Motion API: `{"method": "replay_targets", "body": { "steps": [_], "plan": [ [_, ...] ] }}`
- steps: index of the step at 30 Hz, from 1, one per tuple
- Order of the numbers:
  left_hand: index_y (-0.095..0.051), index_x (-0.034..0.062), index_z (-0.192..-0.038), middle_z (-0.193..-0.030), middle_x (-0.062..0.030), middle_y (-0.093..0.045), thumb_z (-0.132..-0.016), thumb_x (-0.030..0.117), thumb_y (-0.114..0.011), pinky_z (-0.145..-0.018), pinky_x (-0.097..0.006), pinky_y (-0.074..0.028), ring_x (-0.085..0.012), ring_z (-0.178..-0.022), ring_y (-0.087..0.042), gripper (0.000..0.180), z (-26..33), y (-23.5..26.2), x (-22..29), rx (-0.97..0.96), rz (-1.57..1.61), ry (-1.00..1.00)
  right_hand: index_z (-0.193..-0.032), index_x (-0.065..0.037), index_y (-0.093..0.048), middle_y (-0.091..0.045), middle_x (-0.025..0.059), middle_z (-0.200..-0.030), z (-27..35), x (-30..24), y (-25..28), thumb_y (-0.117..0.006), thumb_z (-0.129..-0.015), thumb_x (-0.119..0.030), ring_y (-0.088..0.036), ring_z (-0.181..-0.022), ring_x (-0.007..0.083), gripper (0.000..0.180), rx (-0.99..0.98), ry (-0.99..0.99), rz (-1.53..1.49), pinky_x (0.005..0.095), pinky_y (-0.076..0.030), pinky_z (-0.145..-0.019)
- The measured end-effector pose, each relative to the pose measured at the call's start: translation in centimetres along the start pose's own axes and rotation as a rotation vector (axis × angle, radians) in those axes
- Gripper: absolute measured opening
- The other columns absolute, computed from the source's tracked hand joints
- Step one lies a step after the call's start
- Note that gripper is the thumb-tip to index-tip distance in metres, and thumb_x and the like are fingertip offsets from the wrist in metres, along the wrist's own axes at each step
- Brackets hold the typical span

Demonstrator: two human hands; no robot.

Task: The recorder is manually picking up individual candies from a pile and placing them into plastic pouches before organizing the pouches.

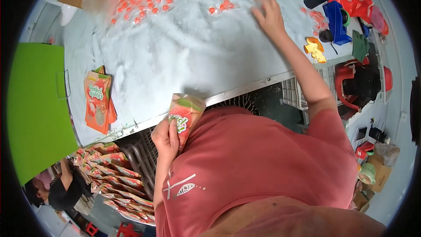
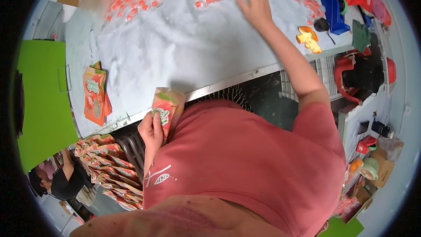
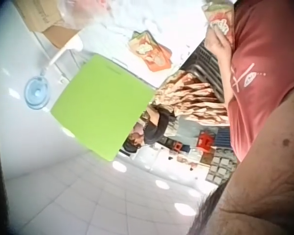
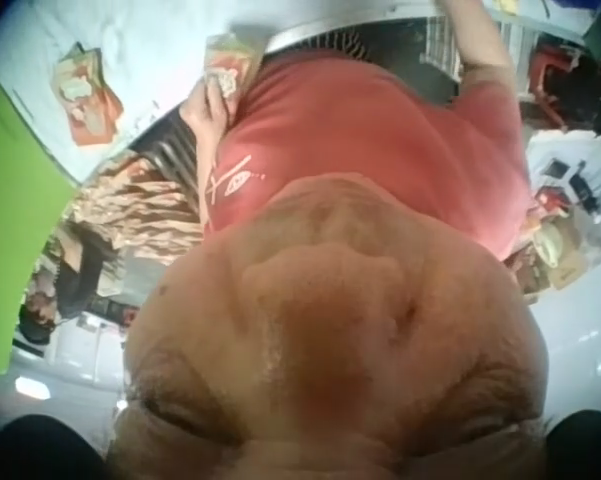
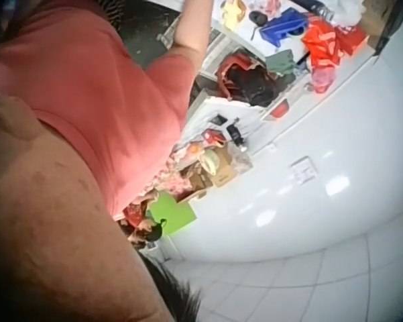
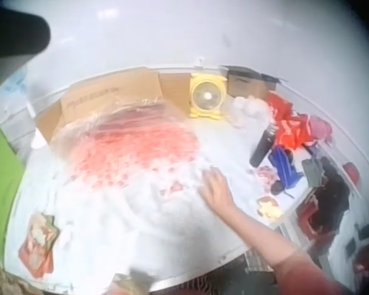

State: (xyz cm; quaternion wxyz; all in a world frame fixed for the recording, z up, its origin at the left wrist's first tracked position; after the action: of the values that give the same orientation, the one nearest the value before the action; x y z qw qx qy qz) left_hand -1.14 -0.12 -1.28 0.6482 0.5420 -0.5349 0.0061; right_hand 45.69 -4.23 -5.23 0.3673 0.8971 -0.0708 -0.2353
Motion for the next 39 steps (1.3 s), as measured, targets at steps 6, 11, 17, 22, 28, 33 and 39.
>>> {"method": "replay_targets", "body": {
  "steps": [6, 11, 17, 22, 28, 33, 39],
  "plan": [
    [-0.06, -0.0002, -0.096, -0.074, 0.0036, -0.057, -0.1, 0.008, -0.053, -0.058, -0.02, -0.038, -0.0065, -0.063, -0.048, 0.012, 0.5, 0.5, 0.0, 0.204, 0.446, 0.373, -0.132, -0.01, -0.056, -0.05, 0.0186, -0.138, -1.2, 0.4, -7.6, -0.062, -0.09, -0.04, -0.047, -0.126, 0.0348, 0.052, -0.188, 0.183, -0.026, 0.0418, -0.037, -0.104],
    [-0.064, -0.0025, -0.096, -0.087, -0.0076, -0.062, -0.09, 0.003, -0.063, -0.083, -0.029, -0.042, -0.0185, -0.092, -0.054, 0.008, 0.0, 2.1, 0.7, 0.212, 0.305, 0.184, -0.132, -0.012, -0.057, -0.051, 0.0162, -0.138, -2.6, -6.6, -11.5, -0.061, -0.091, -0.04, -0.046, -0.128, 0.033, 0.05, -0.212, 0.241, -0.345, 0.0418, -0.037, -0.103],
    [-0.067, -0.0031, -0.096, -0.091, -0.0079, -0.065, -0.091, 0.002, -0.064, -0.077, -0.026, -0.046, -0.0151, -0.084, -0.058, 0.007, 0.0, 3.5, 1.6, 0.135, 0.357, 0.344, -0.119, -0.014, -0.064, -0.06, 0.0164, -0.122, -11.9, 0.3, -15.2, -0.066, -0.083, -0.038, -0.052, -0.117, 0.0333, 0.043, 0.082, 0.322, -0.03, 0.0492, -0.04, -0.099],
    [-0.066, -0.0036, -0.101, -0.09, -0.0056, -0.066, -0.093, -0.001, -0.062, -0.071, -0.022, -0.048, -0.0089, -0.078, -0.06, 0.01, 0.9, 3.9, 1.8, 0.236, 0.502, 0.458, -0.12, -0.014, -0.064, -0.061, 0.0118, -0.119, -11.3, -4.2, -17.6, -0.062, -0.086, -0.039, -0.053, -0.114, 0.0309, 0.042, -0.225, 0.551, -0.045, 0.049, -0.041, -0.095],
    [-0.065, -0.0044, -0.107, -0.095, -0.0045, -0.066, -0.09, -0.002, -0.065, -0.075, -0.022, -0.049, -0.0085, -0.082, -0.06, 0.017, 1.9, 4.2, 0.5, 0.324, 0.599, 0.428, -0.12, -0.013, -0.065, -0.064, 0.0129, -0.108, -4.4, -10.2, -13.1, -0.062, -0.088, -0.036, -0.061, -0.097, 0.0302, 0.04, -0.057, 0.675, -0.142, 0.0454, -0.049, -0.085],
    [-0.065, -0.0029, -0.115, -0.1, -0.0045, -0.065, -0.089, -0.003, -0.066, -0.078, -0.022, -0.048, -0.008, -0.088, -0.059, 0.027, 2.7, 4.2, -0.2, 0.271, 0.598, 0.472, -0.13, -0.015, -0.059, -0.051, 0.0098, -0.139, -0.2, -13.6, -10.3, -0.061, -0.091, -0.028, -0.047, -0.124, 0.0295, 0.041, -0.563, 0.458, -0.475, 0.044, -0.035, -0.104],
    [-0.067, -0.0047, -0.107, -0.087, -0.0024, -0.061, -0.086, -0.005, -0.067, -0.068, -0.018, -0.042, -0.0049, -0.075, -0.053, 0.021, 3.2, 4.3, 0.8, 0.181, 0.6, 0.376, -0.135, -0.02, -0.056, -0.043, 0.0102, -0.147, -1.2, -16.6, -10.4, -0.055, -0.094, -0.041, -0.041, -0.131, 0.0301, 0.045, -0.409, 0.431, -0.423, 0.0491, -0.029, -0.11]
  ]
}}
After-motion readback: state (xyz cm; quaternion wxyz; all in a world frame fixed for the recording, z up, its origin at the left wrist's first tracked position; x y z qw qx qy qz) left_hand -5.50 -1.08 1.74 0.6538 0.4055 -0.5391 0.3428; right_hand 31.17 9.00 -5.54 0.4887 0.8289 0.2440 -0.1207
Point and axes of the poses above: each hand's wrist, its own z-axis away from the middle knuckle, its own y-axis out of the back of the hand, x = y × z, the point moved 3 cm from there along -z, towards the middle knuckle
